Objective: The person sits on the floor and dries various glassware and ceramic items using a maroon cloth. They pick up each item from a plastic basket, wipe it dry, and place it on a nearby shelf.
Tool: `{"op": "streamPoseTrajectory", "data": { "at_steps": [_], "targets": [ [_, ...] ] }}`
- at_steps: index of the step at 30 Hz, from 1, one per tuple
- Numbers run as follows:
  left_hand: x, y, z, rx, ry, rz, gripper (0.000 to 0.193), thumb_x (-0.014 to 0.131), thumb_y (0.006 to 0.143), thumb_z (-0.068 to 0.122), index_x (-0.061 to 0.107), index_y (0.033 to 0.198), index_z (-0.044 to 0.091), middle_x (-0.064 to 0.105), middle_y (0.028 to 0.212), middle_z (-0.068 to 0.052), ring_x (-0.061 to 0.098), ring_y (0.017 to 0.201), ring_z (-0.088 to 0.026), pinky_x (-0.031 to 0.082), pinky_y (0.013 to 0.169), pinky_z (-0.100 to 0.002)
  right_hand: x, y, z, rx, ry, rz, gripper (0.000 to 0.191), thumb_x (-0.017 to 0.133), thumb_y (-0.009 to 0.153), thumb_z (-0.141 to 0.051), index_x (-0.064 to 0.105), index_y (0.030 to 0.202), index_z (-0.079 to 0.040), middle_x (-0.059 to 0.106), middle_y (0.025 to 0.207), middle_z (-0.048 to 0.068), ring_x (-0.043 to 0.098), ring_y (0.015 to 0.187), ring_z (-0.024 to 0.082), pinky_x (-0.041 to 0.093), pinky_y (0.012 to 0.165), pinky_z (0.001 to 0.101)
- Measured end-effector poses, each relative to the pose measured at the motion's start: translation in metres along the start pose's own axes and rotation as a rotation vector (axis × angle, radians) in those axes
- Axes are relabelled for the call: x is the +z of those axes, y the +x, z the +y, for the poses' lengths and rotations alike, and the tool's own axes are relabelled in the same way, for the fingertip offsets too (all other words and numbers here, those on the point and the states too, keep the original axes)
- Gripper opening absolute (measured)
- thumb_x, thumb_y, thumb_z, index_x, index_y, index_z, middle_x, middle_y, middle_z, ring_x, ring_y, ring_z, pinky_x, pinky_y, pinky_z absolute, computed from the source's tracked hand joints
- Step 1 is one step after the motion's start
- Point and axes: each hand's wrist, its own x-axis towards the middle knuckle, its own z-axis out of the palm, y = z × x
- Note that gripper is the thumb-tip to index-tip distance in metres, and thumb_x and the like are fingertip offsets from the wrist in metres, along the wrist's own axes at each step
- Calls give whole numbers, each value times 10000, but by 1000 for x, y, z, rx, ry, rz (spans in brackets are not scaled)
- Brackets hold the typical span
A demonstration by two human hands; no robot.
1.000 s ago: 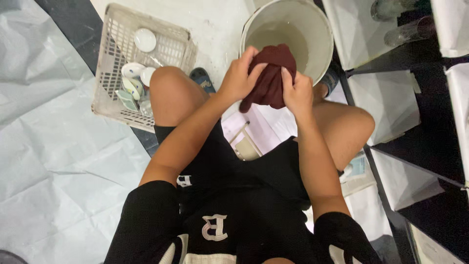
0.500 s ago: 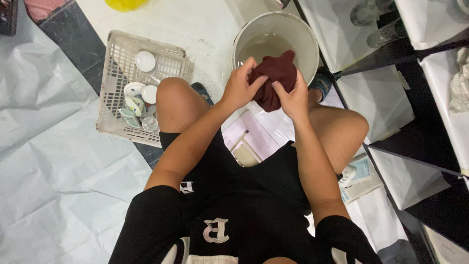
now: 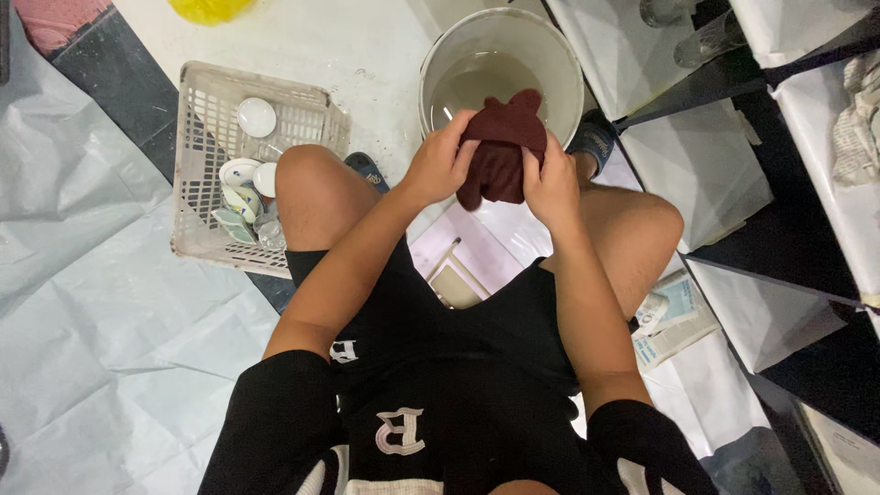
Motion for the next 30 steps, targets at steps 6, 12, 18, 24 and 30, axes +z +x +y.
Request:
{"op": "streamPoseTrajectory", "data": {
  "at_steps": [6,12,18,24,30],
  "targets": [
    [-4,3,6,-80,-214,4,260,631,977,-59,568,1217,19,714,1000,-132,688,881,-168,557,744,-307,11,8,-14,81,229,1,382,746,932,-27,572,1271,0,745,1145,193,747,1092,288,567,948,364],
    [-8,4,11,-72,-92,49,182,694,927,-30,598,1077,12,716,932,-117,681,774,-149,519,652,-285,13,10,-28,72,238,-11,469,789,868,-15,621,1306,-10,770,1182,140,757,1116,232,581,967,344],
    [-10,10,18,-106,-52,91,208,792,926,79,607,1000,22,681,789,-115,635,674,-210,489,609,-305,11,10,-24,102,300,-11,405,754,922,-67,635,1302,8,766,1167,158,739,1076,242,569,947,340],
    [-9,21,30,39,215,325,249,852,892,177,697,1060,77,674,832,-86,624,673,-200,500,610,-311,19,12,-12,77,187,76,278,617,1056,-156,653,1266,22,766,1140,188,763,1069,261,567,927,350],
    [4,21,32,295,364,373,303,852,862,133,732,1140,127,634,901,-50,668,753,-233,536,648,-344,16,9,5,123,162,70,255,584,1086,-169,659,1251,9,757,1114,189,756,1052,263,562,919,360]
  ]
}}
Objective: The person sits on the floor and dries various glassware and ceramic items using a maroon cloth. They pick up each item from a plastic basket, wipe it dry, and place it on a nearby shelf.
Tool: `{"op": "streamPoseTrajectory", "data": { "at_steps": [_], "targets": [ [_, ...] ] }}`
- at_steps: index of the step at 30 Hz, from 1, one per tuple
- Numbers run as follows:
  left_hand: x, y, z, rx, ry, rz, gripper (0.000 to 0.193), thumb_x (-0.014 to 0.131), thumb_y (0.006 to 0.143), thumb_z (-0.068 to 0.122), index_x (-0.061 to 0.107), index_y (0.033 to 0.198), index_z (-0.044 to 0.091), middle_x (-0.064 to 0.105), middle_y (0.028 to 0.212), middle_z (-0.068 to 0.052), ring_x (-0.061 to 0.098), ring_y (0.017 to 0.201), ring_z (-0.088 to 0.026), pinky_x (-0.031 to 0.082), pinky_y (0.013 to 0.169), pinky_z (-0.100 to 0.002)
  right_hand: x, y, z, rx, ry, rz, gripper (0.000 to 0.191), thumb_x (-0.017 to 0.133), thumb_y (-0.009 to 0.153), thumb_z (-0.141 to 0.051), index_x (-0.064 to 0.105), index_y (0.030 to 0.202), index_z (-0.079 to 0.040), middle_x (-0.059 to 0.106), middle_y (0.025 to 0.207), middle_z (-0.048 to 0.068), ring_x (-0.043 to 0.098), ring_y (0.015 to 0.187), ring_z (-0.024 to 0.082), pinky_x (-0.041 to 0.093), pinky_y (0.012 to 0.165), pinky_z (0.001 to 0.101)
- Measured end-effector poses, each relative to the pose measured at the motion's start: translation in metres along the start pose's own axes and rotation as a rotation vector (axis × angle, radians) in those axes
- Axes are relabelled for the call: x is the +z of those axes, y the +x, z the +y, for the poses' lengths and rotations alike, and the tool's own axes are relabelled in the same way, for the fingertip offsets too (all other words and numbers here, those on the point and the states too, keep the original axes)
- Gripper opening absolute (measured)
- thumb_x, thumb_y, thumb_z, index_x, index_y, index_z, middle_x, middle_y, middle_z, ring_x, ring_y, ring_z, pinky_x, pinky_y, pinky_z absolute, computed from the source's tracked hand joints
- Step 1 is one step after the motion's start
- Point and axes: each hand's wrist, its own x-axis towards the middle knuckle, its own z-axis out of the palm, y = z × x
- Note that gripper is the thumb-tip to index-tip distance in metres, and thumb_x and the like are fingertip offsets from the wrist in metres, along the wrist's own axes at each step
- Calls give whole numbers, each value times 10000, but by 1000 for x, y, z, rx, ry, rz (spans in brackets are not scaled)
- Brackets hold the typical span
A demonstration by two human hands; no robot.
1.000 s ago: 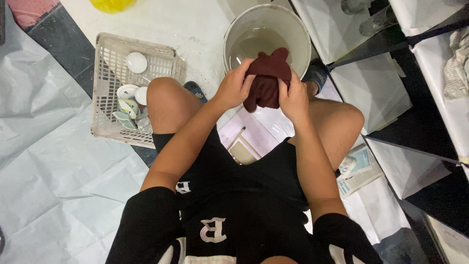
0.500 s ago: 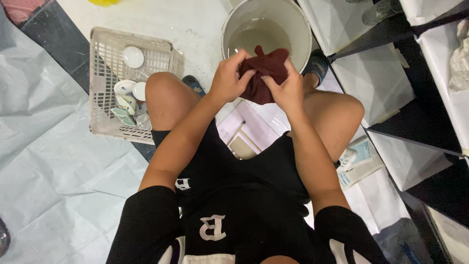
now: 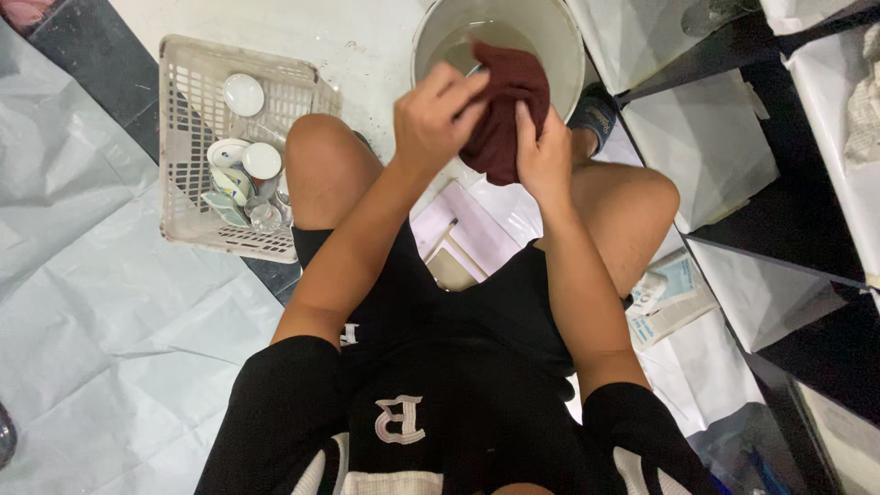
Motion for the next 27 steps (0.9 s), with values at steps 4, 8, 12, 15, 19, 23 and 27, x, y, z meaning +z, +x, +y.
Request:
{"op": "streamPoseTrajectory", "data": {
  "at_steps": [4,8,12,15,19,23,27],
  "targets": [
    [14,-8,18,234,-96,-255,387,867,755,146,715,1109,107,648,911,-76,675,790,-272,537,673,-369,5,-6,11,-10,44,-98,350,580,938,-74,654,1271,3,761,1114,161,738,1040,240,558,916,357],
    [1,-9,19,82,-446,-423,433,822,790,122,642,1182,81,706,936,-60,690,748,-186,552,672,-295,9,-9,25,-62,294,-138,305,628,1009,-114,625,1297,-15,732,1181,122,708,1075,237,557,945,351],
    [-22,-1,-5,-272,-871,-527,328,700,919,93,613,1228,25,714,839,-22,690,666,-66,561,591,-243,3,0,51,234,643,39,290,575,1055,-188,585,1294,-25,697,1095,114,638,896,244,480,772,366],
    [-17,4,-17,-304,-606,-388,149,731,982,101,644,1078,27,667,743,-42,611,625,-125,485,571,-295,-6,1,74,212,615,72,271,619,1049,-166,603,1279,-24,691,1152,88,650,1007,205,514,880,345],
    [1,-3,-25,-13,-209,-435,280,793,908,248,622,937,28,596,583,-76,583,513,-198,429,487,-333,3,1,91,32,604,50,340,735,1005,-88,587,1302,-12,670,1242,73,657,1140,184,545,1021,334],
    [26,-19,-32,-80,-243,-355,181,639,1058,212,647,933,81,595,651,-119,559,537,-228,430,533,-362,4,-5,89,108,680,-63,398,745,995,-80,592,1351,9,675,1319,98,657,1200,193,534,1074,338],
    [44,-22,-47,-557,-537,-354,367,524,1141,310,604,894,50,557,642,-59,517,523,-163,405,498,-347,-14,-11,85,133,713,-152,424,707,1024,-123,564,1404,-3,652,1365,101,635,1239,187,516,1098,348]
  ]
}}
